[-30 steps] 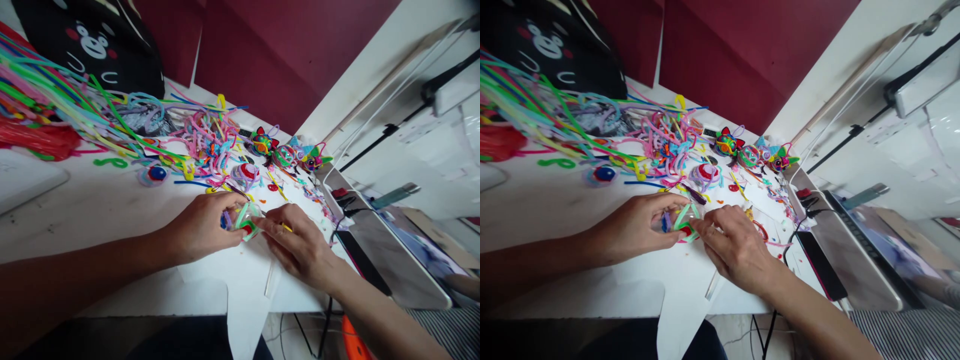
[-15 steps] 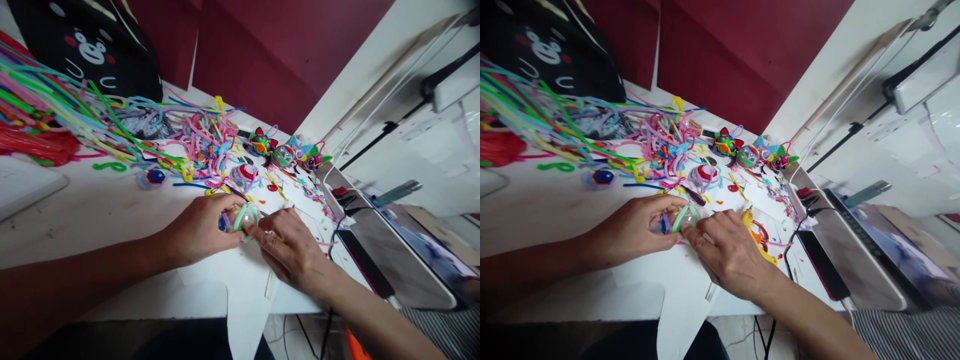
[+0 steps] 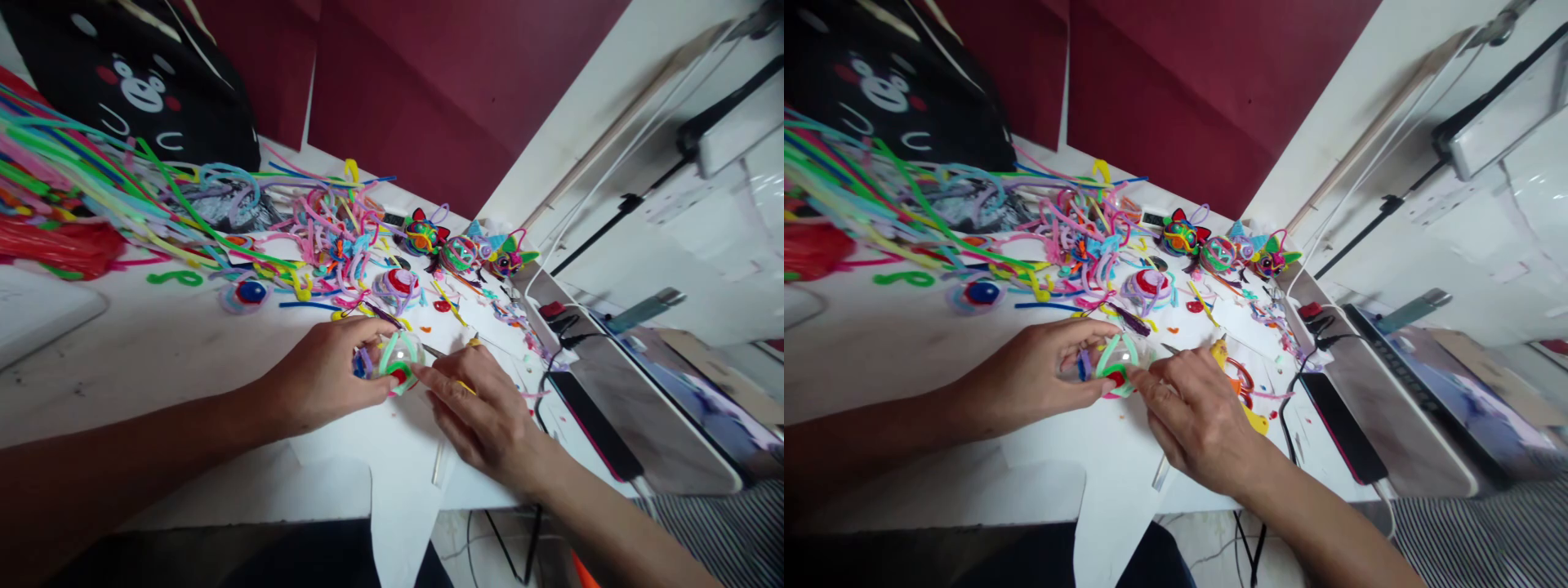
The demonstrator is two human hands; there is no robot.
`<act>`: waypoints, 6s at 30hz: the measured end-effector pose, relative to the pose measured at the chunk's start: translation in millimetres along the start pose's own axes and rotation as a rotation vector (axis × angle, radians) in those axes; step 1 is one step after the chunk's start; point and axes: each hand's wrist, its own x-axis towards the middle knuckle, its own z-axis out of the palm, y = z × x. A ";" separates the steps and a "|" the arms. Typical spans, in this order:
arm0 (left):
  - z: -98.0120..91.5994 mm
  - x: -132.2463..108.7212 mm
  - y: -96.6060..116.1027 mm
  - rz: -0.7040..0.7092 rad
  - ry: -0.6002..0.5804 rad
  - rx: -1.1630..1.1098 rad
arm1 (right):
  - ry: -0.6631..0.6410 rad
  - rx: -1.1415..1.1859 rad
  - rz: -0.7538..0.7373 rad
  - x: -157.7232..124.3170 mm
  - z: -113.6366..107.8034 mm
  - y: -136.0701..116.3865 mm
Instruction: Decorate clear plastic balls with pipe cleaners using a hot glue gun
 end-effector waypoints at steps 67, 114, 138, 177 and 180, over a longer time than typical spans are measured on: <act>-10.4 4.8 -3.6 -0.116 -0.120 -0.114 | 0.013 -0.097 0.039 -8.7 1.1 -4.3; -23.0 30.8 -29.8 -0.408 0.124 -1.092 | 0.382 0.066 0.415 -49.7 -13.4 116.6; -19.9 29.0 -35.5 -0.377 -0.063 -1.015 | 0.323 0.012 0.439 -52.8 -11.3 122.1; -18.0 20.1 -21.1 -0.696 -0.165 -0.874 | 0.180 0.046 0.465 -51.1 -8.2 118.3; -18.1 19.7 -20.7 -0.719 -0.121 -0.849 | 0.165 0.050 0.474 -51.0 -7.6 118.2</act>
